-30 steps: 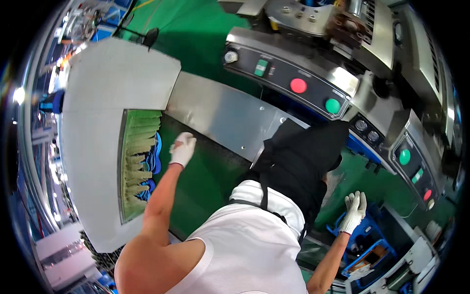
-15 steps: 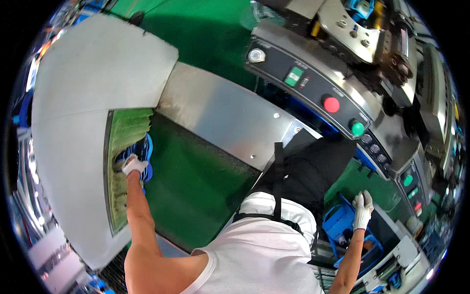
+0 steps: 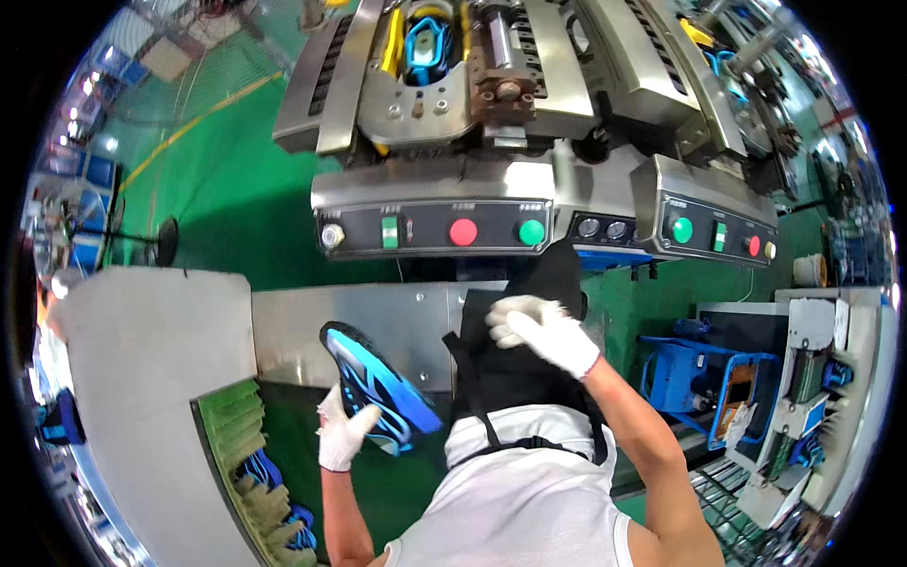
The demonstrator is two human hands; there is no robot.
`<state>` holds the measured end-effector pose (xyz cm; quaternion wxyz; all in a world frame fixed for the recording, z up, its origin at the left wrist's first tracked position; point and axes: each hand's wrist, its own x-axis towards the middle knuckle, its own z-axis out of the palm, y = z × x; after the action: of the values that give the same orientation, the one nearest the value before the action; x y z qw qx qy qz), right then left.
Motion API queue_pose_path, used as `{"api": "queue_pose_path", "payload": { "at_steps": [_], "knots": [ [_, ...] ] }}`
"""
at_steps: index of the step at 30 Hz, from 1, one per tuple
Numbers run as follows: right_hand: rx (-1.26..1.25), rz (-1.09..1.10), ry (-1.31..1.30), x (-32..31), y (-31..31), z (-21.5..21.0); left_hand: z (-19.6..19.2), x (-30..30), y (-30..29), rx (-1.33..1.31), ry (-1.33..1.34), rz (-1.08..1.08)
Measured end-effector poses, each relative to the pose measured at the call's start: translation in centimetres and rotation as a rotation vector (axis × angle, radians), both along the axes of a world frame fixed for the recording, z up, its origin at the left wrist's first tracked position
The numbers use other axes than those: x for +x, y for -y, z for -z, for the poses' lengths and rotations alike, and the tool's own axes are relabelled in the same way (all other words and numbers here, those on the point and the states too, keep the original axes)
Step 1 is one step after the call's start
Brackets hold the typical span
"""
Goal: The person repeatedly picks up blue and black shoe soles from a conveyor belt and places them into a machine. They then remove the processed soles and place them onto a nearby table. The task involves a continuous loop of handling individual shoe soles through a mechanical process.
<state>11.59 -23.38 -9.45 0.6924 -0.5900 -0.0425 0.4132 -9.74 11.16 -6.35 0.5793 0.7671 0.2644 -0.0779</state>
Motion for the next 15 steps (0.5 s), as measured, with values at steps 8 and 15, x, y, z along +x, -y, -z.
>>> {"api": "queue_pose_path", "payload": {
  "at_steps": [8,15],
  "knots": [
    [0.880,-0.048,-0.954,0.3,-3.6,3.2,-5.5,20.0,-1.2,-0.051,0.328,0.521],
    [0.678,0.371,-0.287,-0.4,7.9,-2.6,-12.8,45.9,1.4,0.998,0.620,0.377]
  ]
}}
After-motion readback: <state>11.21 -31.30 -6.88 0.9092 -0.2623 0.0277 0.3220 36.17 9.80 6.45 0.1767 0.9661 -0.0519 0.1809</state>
